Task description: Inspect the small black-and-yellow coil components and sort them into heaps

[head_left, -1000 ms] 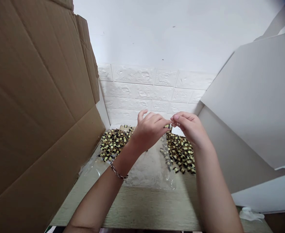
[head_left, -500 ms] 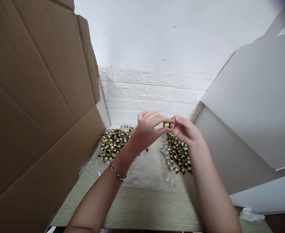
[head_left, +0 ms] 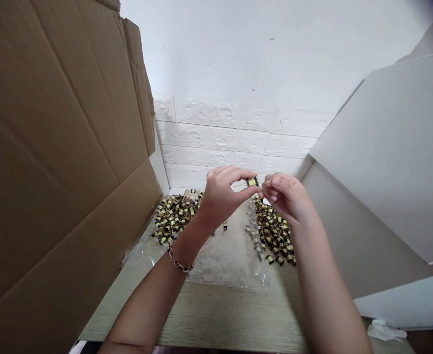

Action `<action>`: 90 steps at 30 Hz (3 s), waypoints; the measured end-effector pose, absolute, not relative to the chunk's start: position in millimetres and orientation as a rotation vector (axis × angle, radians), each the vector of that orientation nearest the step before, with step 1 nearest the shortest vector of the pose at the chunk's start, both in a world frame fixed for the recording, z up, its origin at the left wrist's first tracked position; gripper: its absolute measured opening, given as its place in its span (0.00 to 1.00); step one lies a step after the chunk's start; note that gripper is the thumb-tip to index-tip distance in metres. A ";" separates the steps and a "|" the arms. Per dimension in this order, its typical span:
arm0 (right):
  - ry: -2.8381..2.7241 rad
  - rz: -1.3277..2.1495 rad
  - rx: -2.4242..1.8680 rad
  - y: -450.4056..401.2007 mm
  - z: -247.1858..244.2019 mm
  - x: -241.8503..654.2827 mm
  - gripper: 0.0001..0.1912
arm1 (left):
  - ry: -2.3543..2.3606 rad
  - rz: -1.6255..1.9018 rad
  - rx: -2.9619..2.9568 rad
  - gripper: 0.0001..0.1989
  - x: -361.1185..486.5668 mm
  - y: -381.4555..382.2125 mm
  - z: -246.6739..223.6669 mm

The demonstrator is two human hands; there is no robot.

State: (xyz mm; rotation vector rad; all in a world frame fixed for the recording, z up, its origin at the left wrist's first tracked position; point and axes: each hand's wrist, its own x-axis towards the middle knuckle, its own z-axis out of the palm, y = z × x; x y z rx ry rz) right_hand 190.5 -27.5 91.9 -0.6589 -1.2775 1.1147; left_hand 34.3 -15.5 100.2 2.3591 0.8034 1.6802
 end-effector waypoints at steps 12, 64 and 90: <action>-1.327 0.687 -0.935 -44.0 101.5 189.0 0.07 | 0.987 1.775 2.509 0.07 35.7 -17.3 95.2; -1.155 0.693 -0.852 -29.6 90.8 172.0 0.06 | 1.132 1.740 2.624 0.07 42.8 -11.3 85.3; -1.390 -0.176 -1.013 -46.1 101.7 173.3 0.06 | 1.176 1.813 2.606 0.07 40.5 -13.8 86.9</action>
